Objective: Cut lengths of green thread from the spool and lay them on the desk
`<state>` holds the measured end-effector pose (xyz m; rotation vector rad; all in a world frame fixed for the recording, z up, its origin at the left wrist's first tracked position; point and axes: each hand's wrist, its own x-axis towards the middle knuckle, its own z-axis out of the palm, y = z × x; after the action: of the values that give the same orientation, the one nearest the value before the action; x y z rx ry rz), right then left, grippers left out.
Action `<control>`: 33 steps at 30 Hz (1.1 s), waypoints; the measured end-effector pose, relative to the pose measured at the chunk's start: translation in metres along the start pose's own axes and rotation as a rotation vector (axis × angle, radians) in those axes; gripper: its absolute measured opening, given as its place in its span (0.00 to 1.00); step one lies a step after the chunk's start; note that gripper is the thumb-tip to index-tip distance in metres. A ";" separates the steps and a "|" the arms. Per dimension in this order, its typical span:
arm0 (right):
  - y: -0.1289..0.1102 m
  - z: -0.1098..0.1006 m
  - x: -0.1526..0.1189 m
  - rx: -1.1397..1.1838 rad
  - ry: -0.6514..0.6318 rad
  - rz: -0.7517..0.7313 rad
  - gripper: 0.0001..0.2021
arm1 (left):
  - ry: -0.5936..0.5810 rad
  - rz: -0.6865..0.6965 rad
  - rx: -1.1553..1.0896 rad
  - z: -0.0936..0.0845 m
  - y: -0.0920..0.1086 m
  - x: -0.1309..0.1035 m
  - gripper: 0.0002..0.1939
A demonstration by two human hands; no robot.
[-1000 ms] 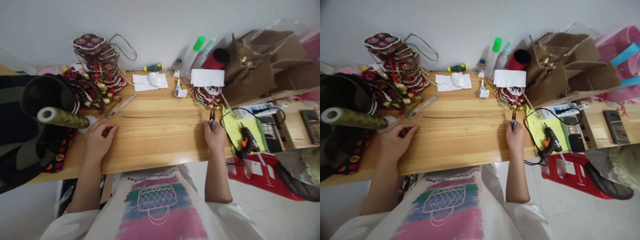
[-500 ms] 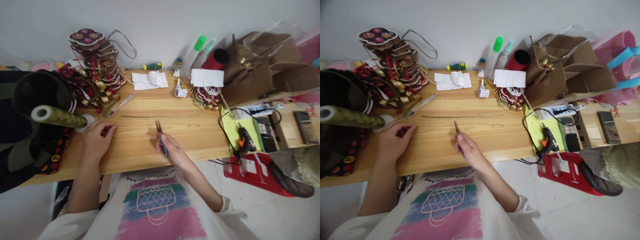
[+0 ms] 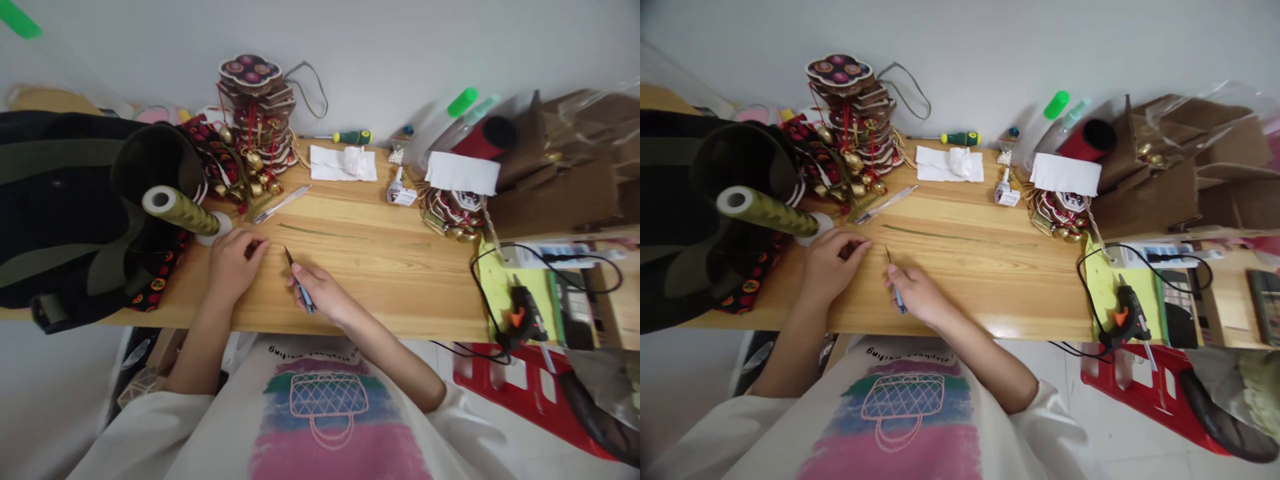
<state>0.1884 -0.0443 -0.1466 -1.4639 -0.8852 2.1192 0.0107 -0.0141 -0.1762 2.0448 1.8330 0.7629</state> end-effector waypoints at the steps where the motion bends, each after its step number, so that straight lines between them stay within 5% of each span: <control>1: -0.002 0.003 0.002 0.010 0.010 0.009 0.17 | 0.003 0.005 -0.005 0.000 0.000 0.000 0.09; 33: -0.006 0.022 0.016 -0.015 0.056 -0.045 0.17 | -0.031 -0.030 -0.015 0.000 0.001 0.000 0.08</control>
<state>0.1618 -0.0352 -0.1475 -1.4889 -0.9065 2.0333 0.0118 -0.0146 -0.1754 2.0042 1.8315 0.7301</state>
